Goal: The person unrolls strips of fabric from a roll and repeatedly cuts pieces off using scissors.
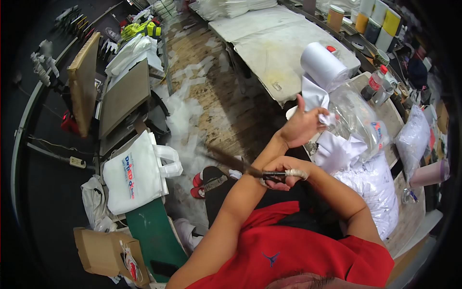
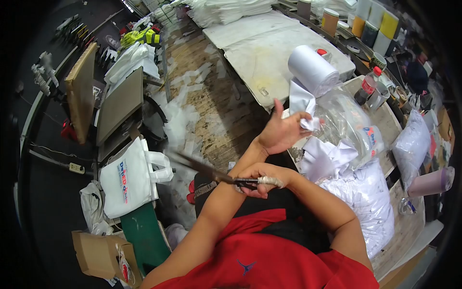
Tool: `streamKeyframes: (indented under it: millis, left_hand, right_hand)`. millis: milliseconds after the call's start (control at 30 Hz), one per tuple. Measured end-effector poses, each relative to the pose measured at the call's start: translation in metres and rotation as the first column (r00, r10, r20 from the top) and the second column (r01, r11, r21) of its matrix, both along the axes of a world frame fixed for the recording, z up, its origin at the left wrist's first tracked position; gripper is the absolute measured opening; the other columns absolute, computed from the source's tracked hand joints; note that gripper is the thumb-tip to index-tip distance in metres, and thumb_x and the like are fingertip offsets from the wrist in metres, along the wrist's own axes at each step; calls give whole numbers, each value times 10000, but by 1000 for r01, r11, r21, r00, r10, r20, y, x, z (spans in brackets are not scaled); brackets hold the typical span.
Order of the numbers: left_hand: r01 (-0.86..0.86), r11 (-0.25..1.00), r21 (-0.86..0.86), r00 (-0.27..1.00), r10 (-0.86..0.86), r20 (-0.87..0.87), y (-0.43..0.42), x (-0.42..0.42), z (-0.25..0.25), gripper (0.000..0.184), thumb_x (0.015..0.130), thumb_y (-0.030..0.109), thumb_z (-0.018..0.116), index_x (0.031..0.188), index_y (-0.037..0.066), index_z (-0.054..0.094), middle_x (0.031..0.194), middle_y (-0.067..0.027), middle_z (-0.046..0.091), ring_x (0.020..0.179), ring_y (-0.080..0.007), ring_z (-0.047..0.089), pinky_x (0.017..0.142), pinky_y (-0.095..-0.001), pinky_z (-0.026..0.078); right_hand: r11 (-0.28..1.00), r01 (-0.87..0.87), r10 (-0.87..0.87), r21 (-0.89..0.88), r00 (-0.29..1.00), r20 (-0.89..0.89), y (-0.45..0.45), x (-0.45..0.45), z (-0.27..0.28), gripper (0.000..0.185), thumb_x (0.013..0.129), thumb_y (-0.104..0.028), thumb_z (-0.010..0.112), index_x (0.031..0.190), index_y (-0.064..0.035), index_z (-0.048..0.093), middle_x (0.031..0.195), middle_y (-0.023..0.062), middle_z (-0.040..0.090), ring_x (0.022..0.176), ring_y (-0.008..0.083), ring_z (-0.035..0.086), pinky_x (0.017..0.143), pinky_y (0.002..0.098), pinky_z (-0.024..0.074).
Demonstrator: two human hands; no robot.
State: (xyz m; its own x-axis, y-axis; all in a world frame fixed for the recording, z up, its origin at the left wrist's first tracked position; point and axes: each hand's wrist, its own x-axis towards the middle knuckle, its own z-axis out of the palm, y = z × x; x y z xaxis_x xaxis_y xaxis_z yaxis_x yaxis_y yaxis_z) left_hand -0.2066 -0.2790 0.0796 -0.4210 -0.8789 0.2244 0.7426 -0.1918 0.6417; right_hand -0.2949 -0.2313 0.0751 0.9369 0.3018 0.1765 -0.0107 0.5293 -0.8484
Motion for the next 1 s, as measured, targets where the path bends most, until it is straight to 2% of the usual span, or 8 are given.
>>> streamKeyframes:
  millis: [200, 500, 633, 667, 733, 767, 833, 1000]
  left_hand:
    - [-383, 921, 68, 919, 388, -76, 12, 56, -21, 535, 1043, 485, 391, 958, -2, 596, 1109, -226, 641, 1060, -320, 624, 999, -449, 461]
    - [-716, 694, -76, 530, 611, 589, 79, 128, -71, 227, 1021, 126, 509, 1132, -4, 659, 904, -33, 675, 772, -108, 615, 756, -247, 488]
    - [-467, 882, 66, 726, 339, 598, 84, 65, -58, 269, 1022, 273, 506, 1112, 40, 605, 763, -106, 686, 574, -235, 683, 484, -368, 576]
    - [66, 978, 199, 984, -31, -175, 69, 79, -132, 475, 998, 439, 473, 1204, 25, 578, 800, -119, 690, 736, -252, 718, 668, -365, 606]
    - [-417, 798, 436, 892, 451, 27, 36, 18, -201, 693, 934, 614, 443, 1233, 5, 587, 911, -122, 693, 910, -273, 698, 838, -361, 566]
    - [-509, 861, -18, 789, 475, 390, 36, -9, -163, 663, 848, 566, 567, 1223, 21, 605, 965, -142, 677, 944, -306, 672, 853, -378, 546]
    - [-4, 684, -730, 162, 721, 674, 40, -50, -93, 695, 678, 471, 814, 1205, 52, 641, 1074, -182, 644, 1013, -372, 620, 882, -412, 506]
    - [-34, 516, -856, 331, 814, 478, 27, -72, -85, 433, 620, 301, 843, 945, 60, 687, 800, -137, 575, 826, -328, 554, 727, -398, 444]
  right_hand:
    - [995, 85, -85, 55, 996, -9, 1, -1, -11, 692, 674, -612, 831, 918, -11, 591, 686, 5, 548, 544, 69, 520, 485, 202, 403]
    - [688, 667, -663, 287, 738, -126, -22, 7, -25, 521, 970, -563, 515, 999, -43, 514, 717, 14, 466, 619, 137, 469, 591, 287, 406]
    - [703, 640, -655, 310, 752, -66, -17, 4, -12, 485, 989, -532, 492, 1034, -49, 514, 744, 21, 458, 633, 146, 465, 600, 301, 405]
    - [733, 643, -643, 222, 761, -81, -11, 2, -5, 578, 923, -647, 526, 1057, -85, 496, 756, -1, 439, 615, 123, 438, 595, 288, 396]
    - [673, 594, -671, 440, 741, 28, 5, 8, -31, 587, 906, -640, 563, 1068, -78, 504, 754, 6, 456, 626, 134, 455, 581, 291, 395]
    - [572, 510, -724, 642, 682, 103, 9, 18, -58, 602, 891, -645, 585, 1061, -72, 510, 751, 10, 463, 627, 135, 458, 577, 288, 395]
    - [830, 502, -517, 244, 856, -2, 19, -6, 30, 602, 855, -587, 678, 1021, -24, 548, 751, 41, 489, 623, 138, 488, 545, 273, 411]
    - [876, 457, -476, 155, 871, 124, 17, -4, 36, 564, 871, -540, 690, 1003, -10, 549, 724, 27, 495, 608, 118, 487, 553, 261, 416]
